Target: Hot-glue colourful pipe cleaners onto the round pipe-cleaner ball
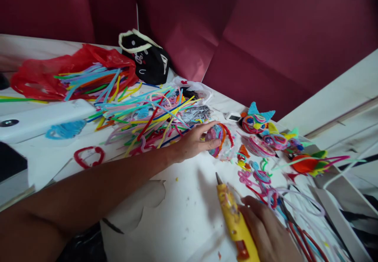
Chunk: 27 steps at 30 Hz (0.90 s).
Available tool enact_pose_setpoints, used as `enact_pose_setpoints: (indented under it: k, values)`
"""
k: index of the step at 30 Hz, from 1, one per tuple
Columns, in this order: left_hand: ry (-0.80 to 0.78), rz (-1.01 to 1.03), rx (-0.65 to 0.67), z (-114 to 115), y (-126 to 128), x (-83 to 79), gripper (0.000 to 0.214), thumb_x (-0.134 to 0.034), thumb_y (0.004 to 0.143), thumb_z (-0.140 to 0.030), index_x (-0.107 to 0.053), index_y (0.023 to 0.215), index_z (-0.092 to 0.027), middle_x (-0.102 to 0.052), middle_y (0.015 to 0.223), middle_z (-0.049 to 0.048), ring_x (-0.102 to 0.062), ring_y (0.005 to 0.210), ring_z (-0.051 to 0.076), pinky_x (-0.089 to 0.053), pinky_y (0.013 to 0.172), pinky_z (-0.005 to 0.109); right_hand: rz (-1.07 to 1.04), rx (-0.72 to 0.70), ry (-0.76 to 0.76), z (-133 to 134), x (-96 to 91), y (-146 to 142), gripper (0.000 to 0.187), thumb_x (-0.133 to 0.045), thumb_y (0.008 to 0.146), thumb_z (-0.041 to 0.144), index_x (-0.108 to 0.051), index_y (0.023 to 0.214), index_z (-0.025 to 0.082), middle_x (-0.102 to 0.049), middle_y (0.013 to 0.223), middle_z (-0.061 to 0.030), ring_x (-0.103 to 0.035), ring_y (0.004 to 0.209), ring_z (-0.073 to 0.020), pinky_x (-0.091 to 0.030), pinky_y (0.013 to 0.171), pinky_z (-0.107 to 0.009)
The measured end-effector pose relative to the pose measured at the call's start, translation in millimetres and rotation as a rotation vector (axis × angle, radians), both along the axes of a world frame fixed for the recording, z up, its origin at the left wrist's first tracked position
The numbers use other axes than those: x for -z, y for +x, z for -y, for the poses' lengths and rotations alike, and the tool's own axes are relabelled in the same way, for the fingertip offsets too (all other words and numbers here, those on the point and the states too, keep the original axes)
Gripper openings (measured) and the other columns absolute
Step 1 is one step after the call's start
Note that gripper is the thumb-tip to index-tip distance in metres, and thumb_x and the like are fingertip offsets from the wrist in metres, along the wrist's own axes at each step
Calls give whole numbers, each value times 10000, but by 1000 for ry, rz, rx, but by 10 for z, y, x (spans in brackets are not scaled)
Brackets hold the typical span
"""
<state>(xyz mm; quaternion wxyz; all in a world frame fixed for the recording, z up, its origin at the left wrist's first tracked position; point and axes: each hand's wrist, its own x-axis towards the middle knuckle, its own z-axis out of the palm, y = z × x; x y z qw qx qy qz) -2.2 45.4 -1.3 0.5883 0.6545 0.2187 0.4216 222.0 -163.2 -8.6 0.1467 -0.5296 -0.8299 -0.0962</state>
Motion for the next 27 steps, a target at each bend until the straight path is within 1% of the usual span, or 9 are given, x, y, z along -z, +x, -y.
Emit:
enact_pose_setpoints:
  k: [5,13,15,17,18,20,22,25,27]
  values:
    - [166,-69,-91,-42,-39,20,701,-673,825,-408,-421,1446,-202,-487,1461,105,-456,1339,280,-363,1119,413,237,-208,-41,-131,57,-26,465,-453,900,184,-473,1358,105,-623,1219,-203,-659,1072,-264,-573,854,-297]
    - [314,-163,-175,-22,-28,-1,691,-677,801,-439,-473,1416,-199,-495,1447,105,-446,1338,296,-285,1160,422,106,-238,-252,-247,-47,-99,399,-534,911,217,-573,1303,150,-660,1216,-152,-661,1105,-219,-550,916,-246]
    - [332,-165,-173,-7,-29,-15,679,-677,802,-436,-479,1411,-209,-504,1441,101,-455,1327,296,-283,1158,425,-51,-219,-337,-283,-151,-95,391,-608,885,280,-605,1266,194,-666,1214,-121,-662,1096,-210,-555,907,-239]
    - [343,-174,-160,26,-32,-42,672,-672,807,-426,-476,1412,-209,-489,1454,105,-432,1350,297,-295,1153,418,-291,-45,-385,-372,-275,-84,402,-648,870,348,-598,1260,268,-653,1243,-77,-652,1095,-188,-550,900,-239]
    - [348,-187,-154,49,-35,-61,671,-669,810,-419,-472,1414,-204,-475,1463,109,-411,1369,298,-297,1153,413,-460,40,-372,-441,-333,-85,395,-654,861,392,-599,1239,290,-676,1184,-55,-669,1015,-169,-560,836,-223]
    - [361,-236,-148,98,-39,-102,678,-664,813,-399,-459,1422,-184,-456,1472,120,-379,1391,300,-286,1162,409,-867,186,-387,-618,-427,-114,358,-614,881,452,-616,1201,291,-677,1161,-51,-645,1026,-173,-532,861,-254]
    - [386,-268,-148,140,-41,-136,690,-662,811,-384,-453,1425,-151,-466,1452,135,-389,1378,307,-271,1171,417,-1180,259,-451,-807,-484,-181,365,-668,823,507,-670,1097,266,-693,1069,-51,-634,972,-180,-515,809,-259]
    - [399,-253,-142,175,-36,-154,682,-661,810,-368,-460,1421,-141,-486,1414,139,-431,1336,314,-298,1159,425,-1388,235,-537,-1014,-511,-321,306,-712,776,516,-700,872,225,-647,818,-24,-568,765,-146,-456,671,-241]
    - [384,-236,-130,181,-32,-144,668,-662,810,-365,-464,1419,-173,-480,1411,127,-445,1322,308,-323,1145,433,-1478,194,-571,-1076,-506,-404,285,-730,762,494,-685,777,214,-606,760,-5,-512,696,-128,-421,638,-240]
